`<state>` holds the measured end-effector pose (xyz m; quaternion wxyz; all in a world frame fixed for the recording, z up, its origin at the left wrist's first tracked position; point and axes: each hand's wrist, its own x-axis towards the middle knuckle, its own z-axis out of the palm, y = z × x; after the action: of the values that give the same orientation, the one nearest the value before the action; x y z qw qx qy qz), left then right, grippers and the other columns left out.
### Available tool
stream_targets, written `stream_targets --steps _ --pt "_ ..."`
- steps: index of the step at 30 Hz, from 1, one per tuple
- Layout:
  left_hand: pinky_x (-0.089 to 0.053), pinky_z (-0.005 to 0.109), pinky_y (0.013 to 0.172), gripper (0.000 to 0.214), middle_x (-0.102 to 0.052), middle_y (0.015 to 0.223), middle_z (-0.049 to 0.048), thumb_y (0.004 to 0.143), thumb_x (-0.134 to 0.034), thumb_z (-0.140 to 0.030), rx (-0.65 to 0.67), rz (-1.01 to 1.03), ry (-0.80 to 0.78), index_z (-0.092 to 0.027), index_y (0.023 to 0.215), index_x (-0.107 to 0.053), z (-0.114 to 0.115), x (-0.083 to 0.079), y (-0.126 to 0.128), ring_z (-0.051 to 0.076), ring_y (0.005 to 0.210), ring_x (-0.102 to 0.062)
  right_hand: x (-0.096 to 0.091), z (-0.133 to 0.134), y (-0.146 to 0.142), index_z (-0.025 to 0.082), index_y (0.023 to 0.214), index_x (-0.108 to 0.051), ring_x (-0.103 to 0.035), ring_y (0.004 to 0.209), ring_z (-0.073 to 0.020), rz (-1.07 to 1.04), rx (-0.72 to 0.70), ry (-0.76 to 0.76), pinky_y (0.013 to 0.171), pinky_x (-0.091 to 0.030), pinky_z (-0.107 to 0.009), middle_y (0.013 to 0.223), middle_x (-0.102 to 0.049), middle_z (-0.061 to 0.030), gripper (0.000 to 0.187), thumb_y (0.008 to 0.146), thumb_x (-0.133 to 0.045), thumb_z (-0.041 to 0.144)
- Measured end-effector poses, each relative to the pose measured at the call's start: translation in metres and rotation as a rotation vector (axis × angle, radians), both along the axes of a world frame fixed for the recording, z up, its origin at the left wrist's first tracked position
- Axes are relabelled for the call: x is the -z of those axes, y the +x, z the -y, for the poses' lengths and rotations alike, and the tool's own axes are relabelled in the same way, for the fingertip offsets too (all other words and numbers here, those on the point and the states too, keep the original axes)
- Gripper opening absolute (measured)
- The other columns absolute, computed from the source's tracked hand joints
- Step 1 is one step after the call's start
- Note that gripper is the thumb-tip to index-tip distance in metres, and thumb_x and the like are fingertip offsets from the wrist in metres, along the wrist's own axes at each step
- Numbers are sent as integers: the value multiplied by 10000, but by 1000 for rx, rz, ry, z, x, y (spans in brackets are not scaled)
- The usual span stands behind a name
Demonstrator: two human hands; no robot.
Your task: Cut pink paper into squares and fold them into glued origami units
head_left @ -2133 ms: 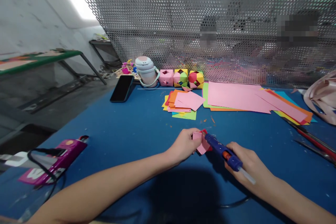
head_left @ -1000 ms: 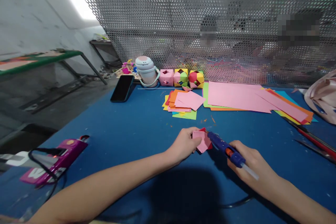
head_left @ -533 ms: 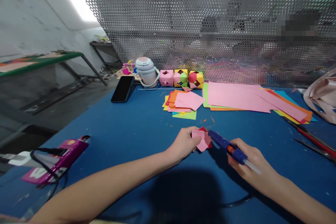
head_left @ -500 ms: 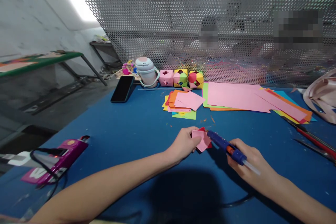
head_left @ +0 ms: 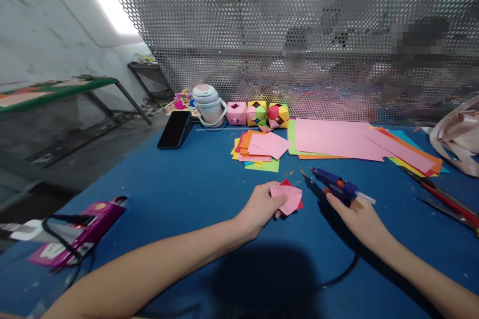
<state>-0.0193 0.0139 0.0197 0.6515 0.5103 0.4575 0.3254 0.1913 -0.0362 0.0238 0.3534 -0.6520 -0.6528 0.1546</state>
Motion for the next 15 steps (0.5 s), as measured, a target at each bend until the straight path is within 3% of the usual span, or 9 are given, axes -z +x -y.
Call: stream_targets --steps 4,9,12,15 --pt "-286 163 374 67 -537 525 -42 670 -528 -132 19 53 -27 -132 737 -531 7 1 1 41 380 -398 3 -10 10 166 900 -649 -624 790 -239 370 -10 -43 673 -466 -343 849 -677 -87 351 875 -431 441" --pt "-291 164 367 115 -521 503 -62 654 -542 -119 -16 99 -58 -152 754 -498 12 2 4 46 371 -400 -31 8 21 214 666 -614 -574 534 -201 622 -64 -103 513 -373 -297 628 -644 -63 381 813 -505 549" --pt "-295 160 363 143 -523 503 -65 653 -556 -131 -29 111 -59 -164 770 -480 15 1 6 55 382 -419 -48 26 16 228 532 -493 -484 411 -157 510 -126 -161 426 -293 -272 465 -535 -10 402 823 -508 504" --pt "-301 157 360 161 -530 520 -61 649 -572 -161 -11 86 -60 -166 782 -482 22 -2 9 59 390 -439 -49 36 -4 227 684 -517 -502 476 -126 158 -270 -162 453 -380 -243 557 -546 14 265 874 -460 402"
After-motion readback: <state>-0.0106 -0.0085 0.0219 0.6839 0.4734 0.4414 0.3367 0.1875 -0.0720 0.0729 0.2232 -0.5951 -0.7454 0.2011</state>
